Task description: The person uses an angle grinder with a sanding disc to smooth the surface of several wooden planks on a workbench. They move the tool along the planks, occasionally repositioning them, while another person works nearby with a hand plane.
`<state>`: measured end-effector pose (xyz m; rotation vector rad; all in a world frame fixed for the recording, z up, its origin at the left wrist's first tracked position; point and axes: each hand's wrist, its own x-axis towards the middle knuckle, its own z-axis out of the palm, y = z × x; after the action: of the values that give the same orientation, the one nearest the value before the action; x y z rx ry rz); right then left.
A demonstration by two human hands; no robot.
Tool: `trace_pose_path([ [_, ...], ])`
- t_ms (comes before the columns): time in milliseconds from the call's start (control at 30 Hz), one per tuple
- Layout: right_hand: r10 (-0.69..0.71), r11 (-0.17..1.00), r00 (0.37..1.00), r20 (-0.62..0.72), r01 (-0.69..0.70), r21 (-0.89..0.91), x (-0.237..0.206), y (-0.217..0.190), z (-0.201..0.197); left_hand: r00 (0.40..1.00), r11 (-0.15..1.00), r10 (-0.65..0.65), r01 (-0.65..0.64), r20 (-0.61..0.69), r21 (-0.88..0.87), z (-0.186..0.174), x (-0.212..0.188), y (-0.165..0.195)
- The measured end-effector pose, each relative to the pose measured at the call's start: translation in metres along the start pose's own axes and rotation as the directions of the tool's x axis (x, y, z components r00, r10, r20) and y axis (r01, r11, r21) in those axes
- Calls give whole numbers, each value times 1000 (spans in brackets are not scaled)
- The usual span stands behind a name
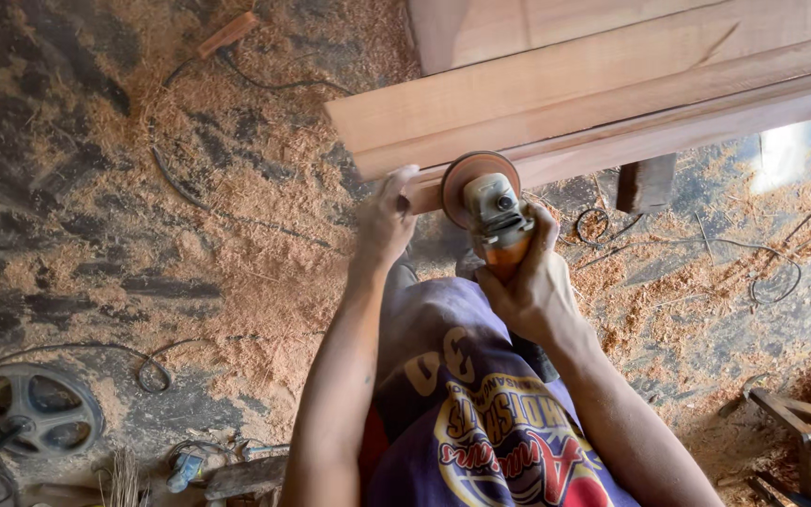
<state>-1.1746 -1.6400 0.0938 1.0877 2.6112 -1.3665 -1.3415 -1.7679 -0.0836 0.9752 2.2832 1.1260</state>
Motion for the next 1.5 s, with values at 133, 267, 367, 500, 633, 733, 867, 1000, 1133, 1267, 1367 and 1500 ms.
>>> trace_pose_path([
  [133, -85, 996, 996, 15, 86, -39, -5, -25, 22, 996, 985, 76, -82, -50, -152, -10, 1, -1],
  [267, -58, 993, 996, 61, 64, -98, -10, -31, 30, 990, 975, 124, -135, -75, -179, -6, 4, -10],
  [367, -89, 994, 996, 31, 91, -60, -12, -18, 20, 995, 984, 102, -102, -6, -144, -7, 6, -8],
  [500, 29, 997, 992, -123, -36, -62, -14, 25, -23, 977, 987, 147, -156, 152, 49, -34, 14, 16],
  [633, 175, 976, 949, -261, -201, -78, -16, 79, -77, 930, 941, 185, -260, 318, 214, -62, 35, 64],
  [733, 351, 920, 878, -324, -388, -57, -11, 118, -122, 875, 872, -43, -202, 482, 445, -40, 58, 114],
  [867, 485, 869, 791, -373, -485, 100, -2, 159, -176, 880, 794, 24, -305, 475, 526, 23, 77, 172],
  [1000, 549, 818, 726, -414, -568, 89, 8, 197, -239, 899, 795, 46, -297, 436, 529, 92, 89, 207],
  [1133, 639, 759, 678, -364, -632, 157, 18, 240, -309, 890, 790, 8, -285, 455, 543, 160, 105, 234],
  [1267, 658, 748, 676, -333, -640, 177, 29, 297, -391, 934, 770, 38, -254, 355, 586, 222, 120, 267],
  [1367, 685, 723, 651, -327, -663, 196, 28, 350, -448, 952, 735, 40, -234, 304, 636, 241, 125, 279],
  [1500, 695, 718, 623, -360, -633, 290, 42, 425, -503, 956, 665, 103, -272, 276, 695, 242, 121, 279],
])
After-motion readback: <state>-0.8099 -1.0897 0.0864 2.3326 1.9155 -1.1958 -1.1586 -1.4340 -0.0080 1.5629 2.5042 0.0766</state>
